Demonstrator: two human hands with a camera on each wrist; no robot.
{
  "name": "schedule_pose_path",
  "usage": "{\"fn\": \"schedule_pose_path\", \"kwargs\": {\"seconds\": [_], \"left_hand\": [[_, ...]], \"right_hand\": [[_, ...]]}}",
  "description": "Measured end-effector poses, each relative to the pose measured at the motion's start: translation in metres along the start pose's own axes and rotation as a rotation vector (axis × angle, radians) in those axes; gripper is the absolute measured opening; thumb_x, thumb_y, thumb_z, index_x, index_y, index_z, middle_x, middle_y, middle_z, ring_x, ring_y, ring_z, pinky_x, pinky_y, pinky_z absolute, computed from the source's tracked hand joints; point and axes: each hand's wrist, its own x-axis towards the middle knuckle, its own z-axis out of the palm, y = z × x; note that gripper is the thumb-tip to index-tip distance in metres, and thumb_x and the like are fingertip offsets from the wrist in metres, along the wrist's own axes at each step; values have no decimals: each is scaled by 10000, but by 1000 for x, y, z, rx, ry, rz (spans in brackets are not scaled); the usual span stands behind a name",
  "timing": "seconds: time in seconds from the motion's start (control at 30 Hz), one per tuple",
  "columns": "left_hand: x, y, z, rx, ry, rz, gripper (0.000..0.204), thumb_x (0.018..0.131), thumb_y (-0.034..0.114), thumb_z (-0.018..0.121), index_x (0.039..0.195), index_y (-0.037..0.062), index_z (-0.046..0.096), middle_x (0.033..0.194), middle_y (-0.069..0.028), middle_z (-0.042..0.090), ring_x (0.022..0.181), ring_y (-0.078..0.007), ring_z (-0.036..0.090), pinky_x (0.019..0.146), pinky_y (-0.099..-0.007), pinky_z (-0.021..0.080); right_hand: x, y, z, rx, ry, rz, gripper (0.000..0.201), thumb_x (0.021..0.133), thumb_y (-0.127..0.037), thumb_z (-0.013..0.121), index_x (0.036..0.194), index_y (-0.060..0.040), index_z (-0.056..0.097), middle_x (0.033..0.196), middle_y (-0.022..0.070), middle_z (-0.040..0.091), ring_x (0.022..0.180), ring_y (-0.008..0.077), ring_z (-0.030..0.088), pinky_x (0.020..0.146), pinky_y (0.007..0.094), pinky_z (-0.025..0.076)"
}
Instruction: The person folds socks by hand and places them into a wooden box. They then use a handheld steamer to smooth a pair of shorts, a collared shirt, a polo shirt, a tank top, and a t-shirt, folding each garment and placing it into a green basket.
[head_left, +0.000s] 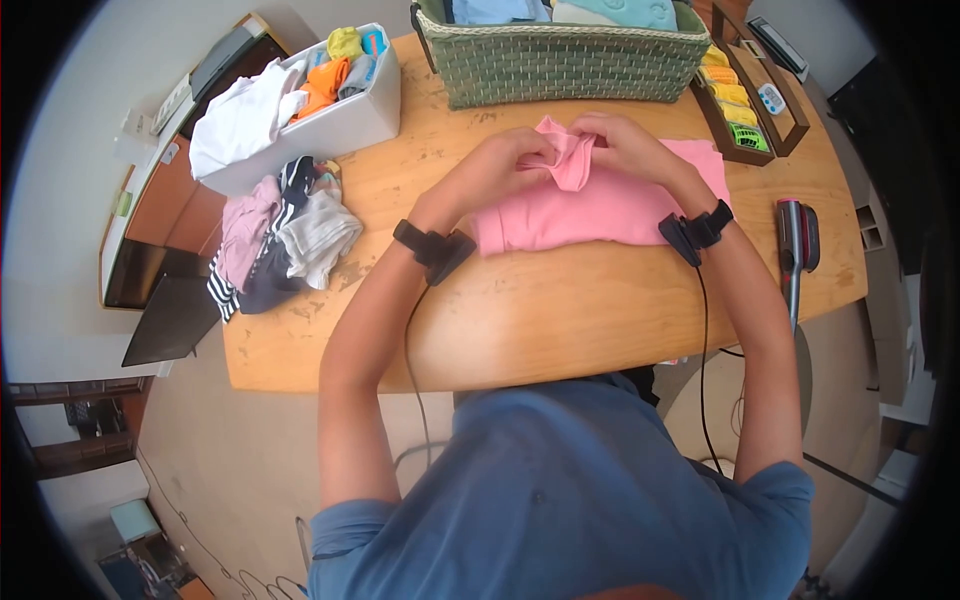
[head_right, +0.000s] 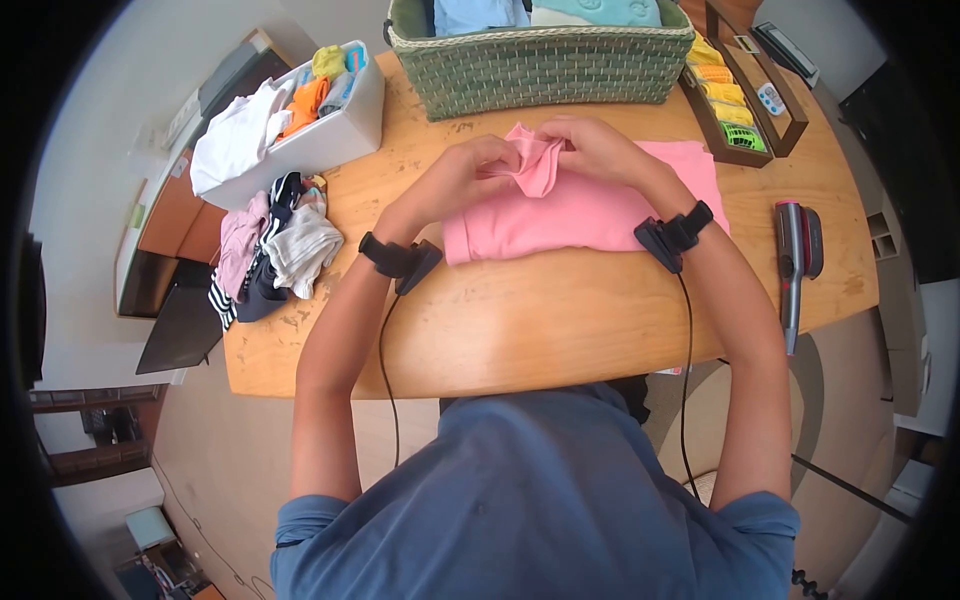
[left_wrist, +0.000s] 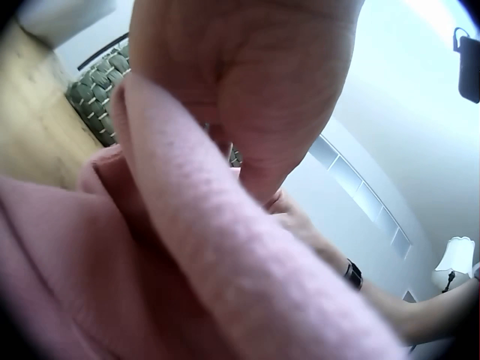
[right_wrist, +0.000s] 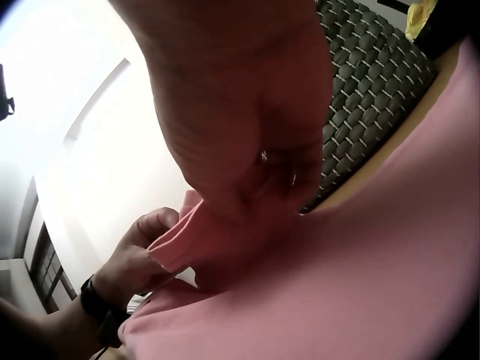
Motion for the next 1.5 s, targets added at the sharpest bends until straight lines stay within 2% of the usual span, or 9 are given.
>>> {"fn": "schedule_pose_path", "kwargs": {"seconds": [0.3,0.4,0.53,0.63,0.83,1.0,1.13,1.33,1.5], "left_hand": [[-2,-9,8,209,-157,97,137,810,54,695,920,-16,655,1057,-119,664,959,-281,624,872,-359,501],[-3,-11,11,241,-173,131,125,795,41,687,903,-16,658,1051,-126,664,975,-293,621,878,-363,498],[-9,-10,12,269,-61,259,158,793,44,691,940,-8,665,1045,-145,663,962,-313,630,895,-364,494],[-19,-7,11,237,209,66,273,789,125,721,1022,-4,665,1063,-175,658,968,-318,635,897,-367,495],[-27,-19,0,286,7,-388,453,778,255,719,1119,-34,647,984,-197,682,899,-295,655,827,-361,515],[-24,-19,-8,115,-11,-395,372,827,204,688,1114,-29,647,940,-119,692,844,-199,633,788,-332,512],[-27,-28,-18,82,98,-285,302,874,179,670,1107,-12,649,943,-60,686,857,-141,608,796,-317,506],[-46,-39,-100,205,151,-403,258,878,192,698,1066,20,661,968,-30,673,881,-114,588,803,-275,482],[-50,-6,-150,202,116,-460,291,865,196,706,1091,23,649,976,-43,657,906,-123,590,822,-264,477]], "right_hand": [[-37,-29,-6,-194,42,168,407,767,42,601,1169,-21,609,1085,127,584,900,299,595,819,365,483],[-24,-26,8,-411,399,-272,418,762,50,594,1170,-37,611,1117,134,580,939,308,602,847,377,485],[-17,-17,17,-498,217,-270,258,783,18,591,1033,-32,633,1058,132,603,983,311,596,870,396,483],[-20,-15,14,-472,88,-107,140,809,-16,587,940,-28,634,995,127,615,990,313,589,864,404,481],[-35,-8,13,-403,53,-62,158,810,-3,583,958,-30,631,963,115,613,970,300,585,848,386,480],[-30,-44,19,-82,141,15,255,855,-97,580,1094,-55,658,986,131,635,974,312,603,818,419,493],[-16,-48,46,-312,-97,25,404,860,-184,575,1245,-72,622,1083,173,646,953,324,621,835,411,498],[2,-57,65,-114,-89,-58,420,883,-194,583,1277,-48,591,1150,203,629,1000,340,619,865,401,495],[0,-48,64,88,-93,67,369,928,-190,595,1264,-36,590,1102,114,638,971,221,634,839,348,517]]}}
